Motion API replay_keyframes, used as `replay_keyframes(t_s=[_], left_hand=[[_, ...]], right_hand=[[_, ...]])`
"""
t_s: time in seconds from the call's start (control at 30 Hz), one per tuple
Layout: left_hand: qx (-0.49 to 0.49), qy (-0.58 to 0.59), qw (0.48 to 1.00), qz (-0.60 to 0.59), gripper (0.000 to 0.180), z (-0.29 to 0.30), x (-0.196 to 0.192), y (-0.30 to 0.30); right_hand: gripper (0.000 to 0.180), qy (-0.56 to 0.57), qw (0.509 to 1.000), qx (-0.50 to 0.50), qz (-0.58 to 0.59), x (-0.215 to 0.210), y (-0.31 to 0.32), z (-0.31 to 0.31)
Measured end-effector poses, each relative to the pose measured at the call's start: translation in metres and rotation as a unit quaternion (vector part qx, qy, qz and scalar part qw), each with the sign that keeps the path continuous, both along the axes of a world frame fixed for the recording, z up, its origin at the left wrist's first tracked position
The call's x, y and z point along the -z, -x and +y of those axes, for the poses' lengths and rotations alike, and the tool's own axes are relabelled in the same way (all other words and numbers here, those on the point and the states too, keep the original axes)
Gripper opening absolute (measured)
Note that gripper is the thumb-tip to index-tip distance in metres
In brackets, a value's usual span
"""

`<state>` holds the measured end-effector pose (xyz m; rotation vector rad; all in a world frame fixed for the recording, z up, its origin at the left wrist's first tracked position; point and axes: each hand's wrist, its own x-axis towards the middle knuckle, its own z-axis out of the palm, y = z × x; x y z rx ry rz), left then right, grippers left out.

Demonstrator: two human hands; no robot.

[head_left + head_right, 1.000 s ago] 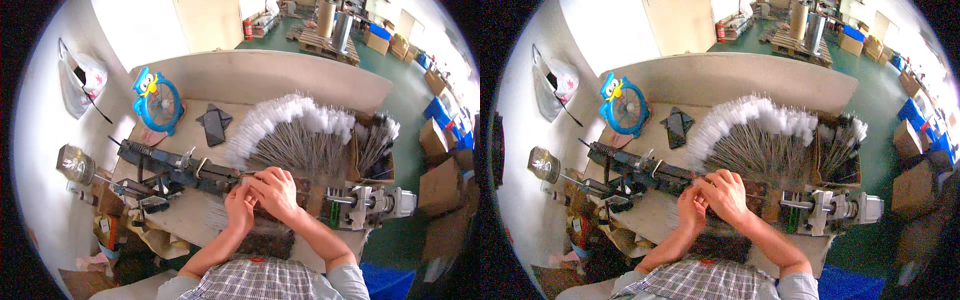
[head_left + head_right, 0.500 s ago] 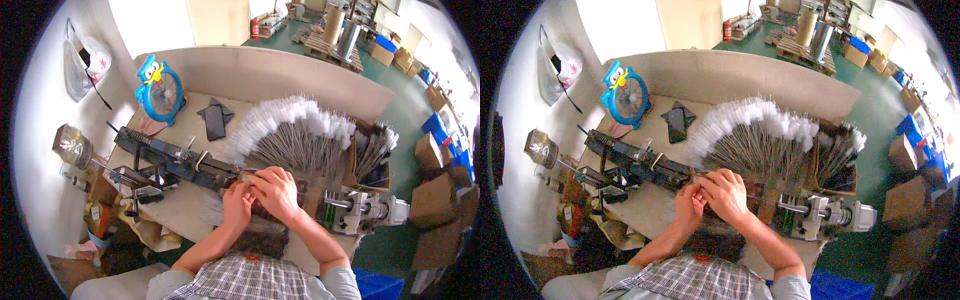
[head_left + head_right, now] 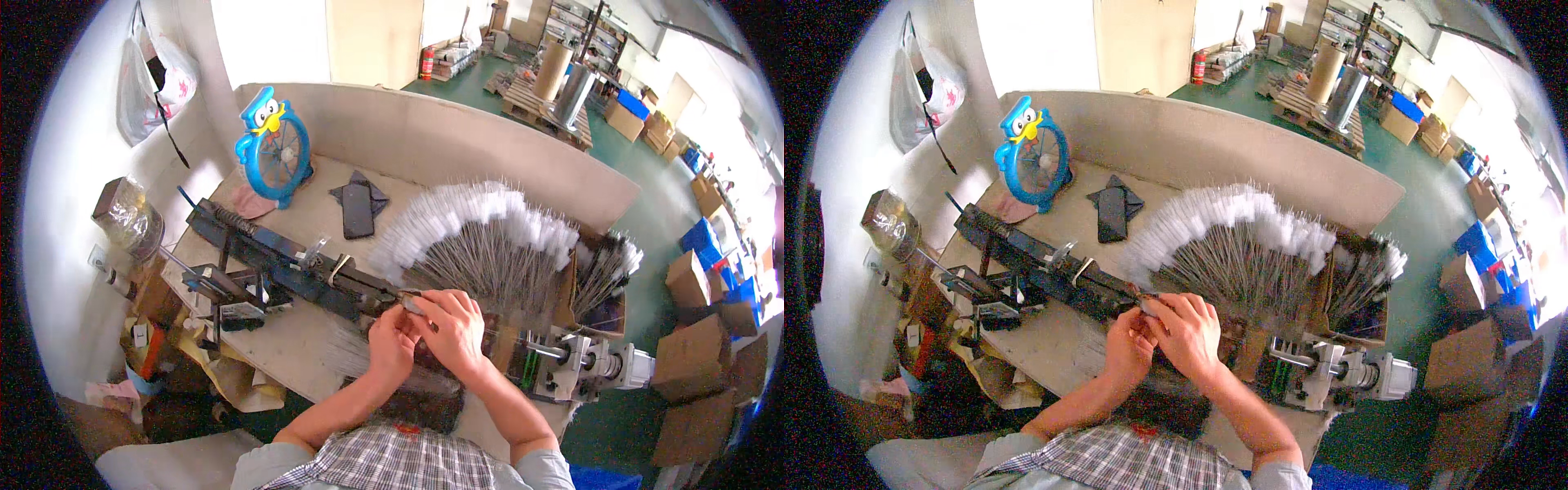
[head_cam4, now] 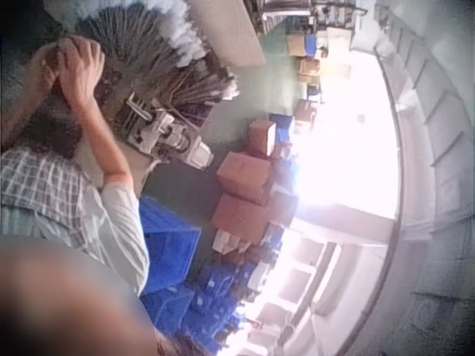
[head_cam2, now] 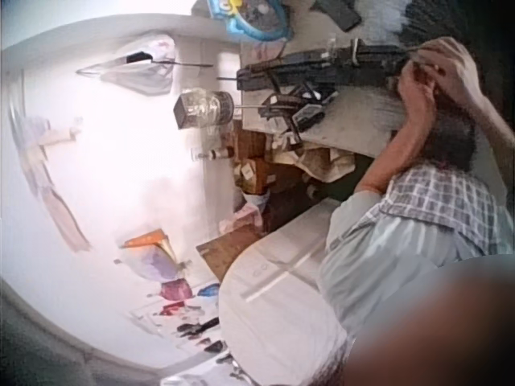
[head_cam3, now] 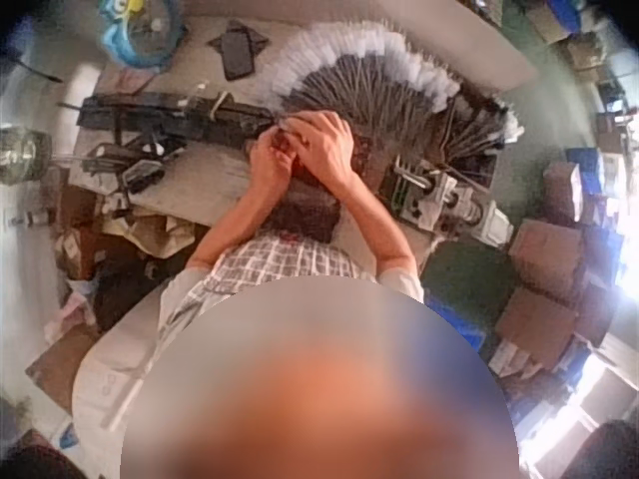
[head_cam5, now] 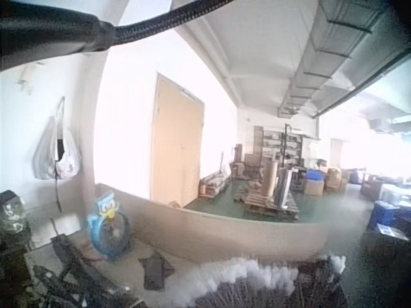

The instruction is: Using a manual assembly machine to attach components to industrial brushes or swabs.

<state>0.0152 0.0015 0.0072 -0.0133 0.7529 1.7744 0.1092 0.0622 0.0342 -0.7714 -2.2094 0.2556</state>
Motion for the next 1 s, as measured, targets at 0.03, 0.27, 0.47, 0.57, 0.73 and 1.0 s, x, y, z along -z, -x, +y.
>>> replay_keyframes(t_s=[0.03,0.27,0.47,0.57,0.73,1.0], left_hand=[[-0.026,0.009,0.999,0.043,0.016,0.003,-0.004,-0.005],[-0.038,0.0,0.999,0.003,0.017,0.003,0.002,-0.002],[-0.049,-0.019,0.998,0.039,0.01,0.003,0.007,-0.004],[-0.049,-0.007,0.998,0.036,0.005,0.006,0.005,-0.004],[-0.055,-0.013,0.997,0.048,0.009,0.006,0.012,-0.004],[-0.011,-0.033,0.998,0.061,0.018,0.004,0.006,0.0]], right_hand=[[0.026,0.007,1.0,0.004,-0.007,0.001,0.0,0.0],[0.027,0.004,1.0,-0.008,-0.016,-0.001,0.002,0.003],[0.031,-0.004,0.999,0.029,-0.02,-0.002,0.001,0.001],[0.03,-0.013,0.999,0.029,-0.015,-0.004,-0.005,0.0],[0.022,-0.036,0.999,0.017,-0.021,-0.004,-0.011,0.003],[0.02,-0.029,0.997,0.042,-0.053,-0.02,-0.021,-0.001]])
